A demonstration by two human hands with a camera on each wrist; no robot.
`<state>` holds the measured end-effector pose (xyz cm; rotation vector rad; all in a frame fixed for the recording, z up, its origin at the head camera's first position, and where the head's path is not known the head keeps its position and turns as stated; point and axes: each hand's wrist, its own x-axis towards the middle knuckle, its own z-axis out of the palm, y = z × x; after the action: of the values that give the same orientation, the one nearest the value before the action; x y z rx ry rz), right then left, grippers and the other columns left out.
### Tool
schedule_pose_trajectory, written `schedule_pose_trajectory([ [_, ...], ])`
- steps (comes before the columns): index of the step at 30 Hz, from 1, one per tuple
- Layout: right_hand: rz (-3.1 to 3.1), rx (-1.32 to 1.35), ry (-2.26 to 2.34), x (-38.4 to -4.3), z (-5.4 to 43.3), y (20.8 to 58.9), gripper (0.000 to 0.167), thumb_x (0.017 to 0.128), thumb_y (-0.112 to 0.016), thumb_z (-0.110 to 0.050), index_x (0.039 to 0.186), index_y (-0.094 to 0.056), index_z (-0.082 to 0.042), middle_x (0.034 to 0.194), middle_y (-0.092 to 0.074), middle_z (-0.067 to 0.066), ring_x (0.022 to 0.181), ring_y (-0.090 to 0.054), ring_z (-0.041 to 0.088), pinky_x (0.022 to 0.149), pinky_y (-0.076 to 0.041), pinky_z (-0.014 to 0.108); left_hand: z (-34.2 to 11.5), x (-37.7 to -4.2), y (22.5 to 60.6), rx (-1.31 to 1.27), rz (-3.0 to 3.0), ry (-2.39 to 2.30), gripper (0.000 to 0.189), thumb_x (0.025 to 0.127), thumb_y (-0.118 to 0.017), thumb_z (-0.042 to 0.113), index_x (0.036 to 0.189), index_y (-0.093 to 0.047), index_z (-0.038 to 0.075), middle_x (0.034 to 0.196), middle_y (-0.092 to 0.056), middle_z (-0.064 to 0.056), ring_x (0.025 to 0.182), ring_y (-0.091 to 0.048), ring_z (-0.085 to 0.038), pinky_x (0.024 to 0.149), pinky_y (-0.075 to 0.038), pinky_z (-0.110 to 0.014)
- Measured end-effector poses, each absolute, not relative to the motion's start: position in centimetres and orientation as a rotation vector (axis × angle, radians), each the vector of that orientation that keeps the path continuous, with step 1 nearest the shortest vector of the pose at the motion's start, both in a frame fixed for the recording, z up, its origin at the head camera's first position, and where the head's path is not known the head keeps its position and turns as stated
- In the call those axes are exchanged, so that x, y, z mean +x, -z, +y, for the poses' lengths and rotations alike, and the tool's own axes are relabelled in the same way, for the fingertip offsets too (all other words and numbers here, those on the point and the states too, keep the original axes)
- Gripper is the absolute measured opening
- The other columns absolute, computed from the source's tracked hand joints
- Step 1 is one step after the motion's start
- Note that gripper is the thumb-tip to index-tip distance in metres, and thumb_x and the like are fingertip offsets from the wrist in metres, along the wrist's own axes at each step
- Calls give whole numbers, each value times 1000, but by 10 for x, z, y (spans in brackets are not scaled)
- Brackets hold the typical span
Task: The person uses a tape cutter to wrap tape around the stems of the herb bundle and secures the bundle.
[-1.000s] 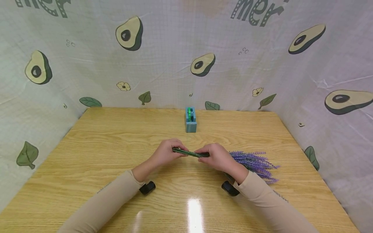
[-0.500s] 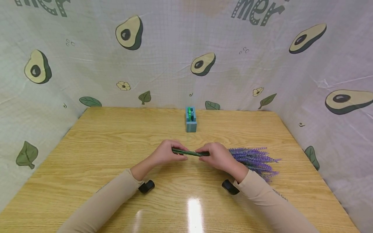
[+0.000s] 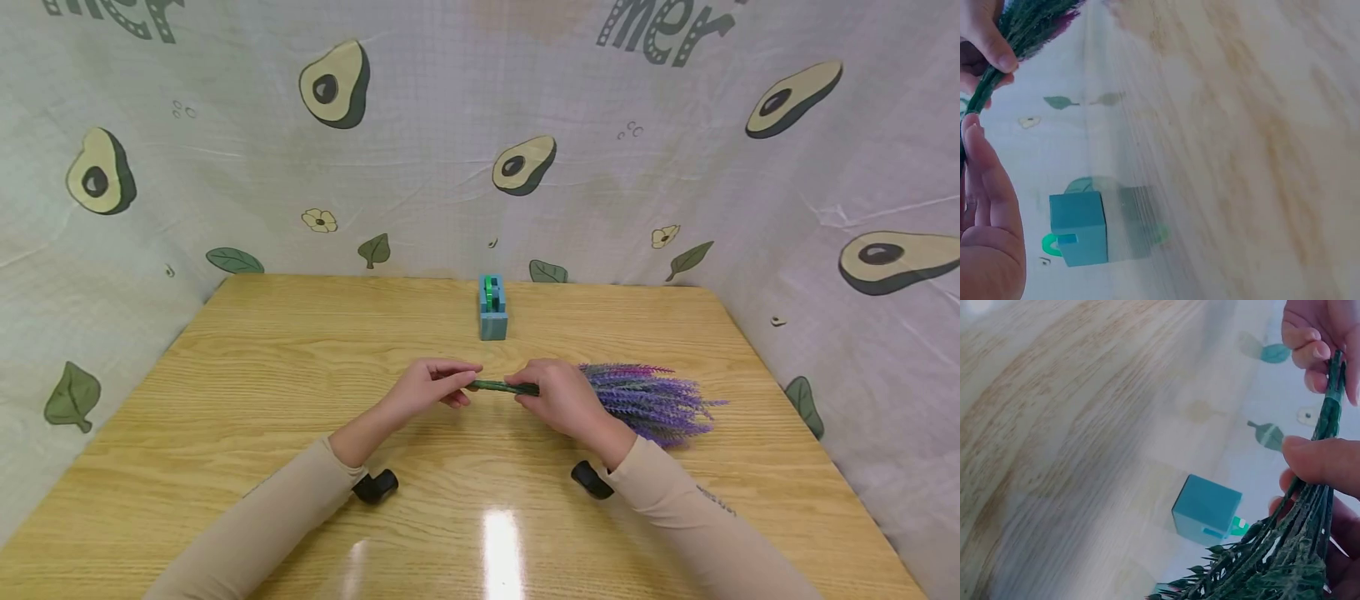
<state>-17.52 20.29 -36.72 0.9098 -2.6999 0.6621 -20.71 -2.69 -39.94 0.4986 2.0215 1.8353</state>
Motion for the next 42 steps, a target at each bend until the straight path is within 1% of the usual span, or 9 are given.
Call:
schedule_pose_trajectory([
  [4,-2665,917,-603,-174,203,368,24,73,-78,-1,95,-74,-9,83,-66,-1,72,-61,15,61,-51,29,-29,-207,399,379,1992,-1832,32,88,-67,26,105,-67,-1,92,-68,-19,75,-68,-26,72,-54,-41],
  [8,-2653,950,-574,-174,202,370,25,71,-79,-1,93,-73,-9,85,-66,0,77,-61,17,66,-52,32,-30,-205,396,330,1955,-1807,24,87,-69,19,96,-70,-3,84,-69,-16,72,-68,-19,74,-54,-41],
  [15,-2734,972,-574,-173,203,368,24,73,-79,-5,96,-72,-10,87,-66,-1,77,-57,16,66,-48,32,-32,-204,393,306,1878,-1831,20,85,-69,10,98,-70,-5,85,-69,-13,76,-67,-18,81,-51,-43],
  [20,-2801,968,-439,-174,204,363,20,75,-79,-16,94,-74,-12,84,-67,-4,79,-55,18,79,-41,43,-35,-207,399,290,1836,-1837,20,86,-67,7,101,-69,-6,91,-69,-14,81,-67,-19,84,-50,-43],
  [22,-2827,971,-439,-174,205,362,18,75,-79,-15,92,-74,-11,84,-67,-4,80,-58,17,81,-43,43,-36,-208,401,289,1845,-1826,20,86,-68,7,102,-69,-5,92,-69,-13,83,-67,-20,84,-50,-42],
  [24,-2855,973,-459,-175,206,363,16,76,-78,-13,92,-73,-11,84,-67,-3,77,-60,14,76,-47,38,-36,-208,402,290,1864,-1808,20,85,-68,7,102,-69,-4,94,-69,-13,84,-67,-20,83,-51,-40],
  [27,-2884,953,-493,-175,208,364,17,77,-76,-10,93,-72,-10,85,-67,-2,71,-60,10,61,-49,30,-34,-208,401,295,1895,-1780,21,84,-70,8,103,-70,-2,95,-68,-11,86,-67,-20,82,-52,-38],
  [33,-2889,924,-442,-177,210,368,20,76,-78,-11,95,-71,-10,87,-66,0,73,-60,13,63,-50,32,-31,-206,397,310,1920,-1772,22,84,-70,7,103,-69,-4,95,-68,-10,86,-66,-20,83,-51,-39],
  [42,-2958,1070,-499,-181,212,368,17,80,-73,-14,96,-71,-8,83,-55,-6,65,-49,4,57,-43,23,-30,-207,400,282,1952,-1754,22,82,-72,7,103,-70,-2,94,-68,-8,85,-66,-18,83,-51,-37],
])
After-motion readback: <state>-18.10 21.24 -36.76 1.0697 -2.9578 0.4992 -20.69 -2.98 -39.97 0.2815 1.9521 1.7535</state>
